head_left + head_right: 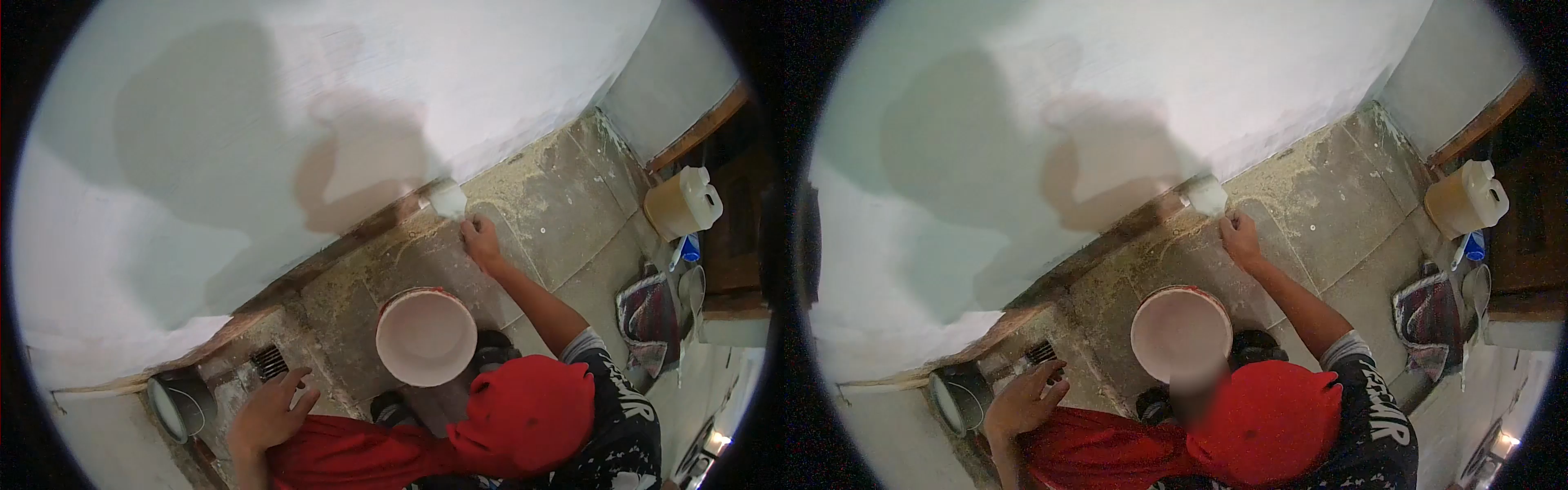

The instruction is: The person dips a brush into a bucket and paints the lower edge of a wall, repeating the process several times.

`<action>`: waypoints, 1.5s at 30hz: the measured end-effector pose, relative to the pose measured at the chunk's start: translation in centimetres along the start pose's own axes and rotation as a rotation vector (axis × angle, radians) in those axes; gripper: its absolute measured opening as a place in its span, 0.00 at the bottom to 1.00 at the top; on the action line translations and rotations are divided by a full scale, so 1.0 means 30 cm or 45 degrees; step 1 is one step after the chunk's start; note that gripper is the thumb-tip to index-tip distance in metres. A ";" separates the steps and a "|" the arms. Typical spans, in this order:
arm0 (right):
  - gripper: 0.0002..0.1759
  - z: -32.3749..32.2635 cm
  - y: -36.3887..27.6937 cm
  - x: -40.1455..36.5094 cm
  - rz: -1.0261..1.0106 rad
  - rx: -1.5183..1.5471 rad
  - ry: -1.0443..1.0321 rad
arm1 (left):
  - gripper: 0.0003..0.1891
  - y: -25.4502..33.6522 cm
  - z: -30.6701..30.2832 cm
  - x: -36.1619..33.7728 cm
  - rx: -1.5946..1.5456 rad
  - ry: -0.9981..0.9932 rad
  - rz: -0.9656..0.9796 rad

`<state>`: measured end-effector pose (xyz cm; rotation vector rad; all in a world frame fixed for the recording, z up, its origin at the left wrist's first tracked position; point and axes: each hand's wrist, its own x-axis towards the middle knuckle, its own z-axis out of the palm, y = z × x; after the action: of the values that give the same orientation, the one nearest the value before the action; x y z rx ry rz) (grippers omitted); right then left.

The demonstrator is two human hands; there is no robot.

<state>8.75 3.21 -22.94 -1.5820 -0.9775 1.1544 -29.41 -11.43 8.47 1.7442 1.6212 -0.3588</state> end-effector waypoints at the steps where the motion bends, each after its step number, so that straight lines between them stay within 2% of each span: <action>1: 0.16 -0.002 -0.015 -0.013 -0.049 0.218 -0.005 | 0.24 0.000 -0.002 -0.001 0.001 -0.004 -0.001; 5: 0.14 -0.010 0.008 -0.024 0.049 0.221 -0.038 | 0.24 0.007 -0.004 -0.001 -0.020 -0.015 -0.061; 7: 0.14 -0.004 -0.001 -0.028 0.109 -0.047 0.008 | 0.24 0.010 -0.008 0.002 -0.026 -0.019 -0.076; 10: 0.14 0.011 -0.026 0.000 0.079 -0.168 0.036 | 0.25 0.020 -0.013 0.009 -0.030 -0.037 -0.048; 11: 0.14 0.006 -0.033 0.010 0.082 -0.171 0.035 | 0.25 0.027 -0.016 0.006 -0.009 -0.030 -0.061; 13: 0.15 -0.004 -0.091 0.008 -0.080 -0.042 0.060 | 0.25 0.028 -0.017 0.003 0.012 -0.028 -0.077; 16: 0.13 -0.045 -0.069 -0.004 -0.017 0.142 0.005 | 0.25 0.016 -0.016 0.004 -0.020 -0.027 -0.079; 20: 0.12 -0.052 0.006 -0.009 -0.036 0.055 0.014 | 0.25 0.012 -0.013 0.010 -0.011 -0.026 -0.029; 23: 0.12 -0.038 0.087 0.032 0.002 0.018 0.070 | 0.25 0.032 -0.022 0.010 0.005 -0.037 -0.044; 24: 0.12 -0.040 0.148 0.064 -0.045 -0.044 0.215 | 0.25 0.034 -0.024 0.008 0.005 -0.046 -0.066; 25: 0.12 -0.036 0.154 0.075 -0.093 -0.106 0.359 | 0.25 0.028 -0.024 0.004 0.004 -0.045 -0.071; 28: 0.12 -0.039 0.122 0.077 -0.045 -0.066 0.412 | 0.26 0.016 -0.020 -0.001 -0.013 -0.062 -0.093; 31: 0.12 0.016 0.092 0.061 -0.148 -0.188 0.388 | 0.26 0.019 -0.020 -0.005 0.008 -0.024 -0.055; 35: 0.12 0.067 0.033 -0.001 -0.181 -0.137 0.290 | 0.26 0.026 -0.020 0.004 -0.016 -0.023 -0.020; 37: 0.21 0.068 -0.041 -0.053 0.031 -0.222 0.101 | 0.26 0.027 -0.020 0.006 -0.013 -0.033 -0.038; 41: 0.21 0.060 -0.047 -0.074 0.018 -0.188 0.020 | 0.26 0.023 -0.019 0.001 -0.028 -0.025 -0.020; 43: 0.20 0.046 -0.072 -0.082 0.057 -0.161 0.214 | 0.26 0.022 -0.022 -0.007 -0.040 -0.027 -0.036; 44: 0.20 0.045 -0.067 -0.074 0.056 -0.160 0.210 | 0.25 0.017 -0.019 -0.009 -0.030 -0.021 -0.035; 45: 0.17 0.045 -0.052 -0.059 -0.095 -0.232 0.384 | 0.25 0.013 -0.016 -0.009 -0.020 -0.016 -0.031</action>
<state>6.88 2.24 -21.21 -1.7868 -0.9508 0.7642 -29.21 -11.30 9.09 1.7082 1.6337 -0.3666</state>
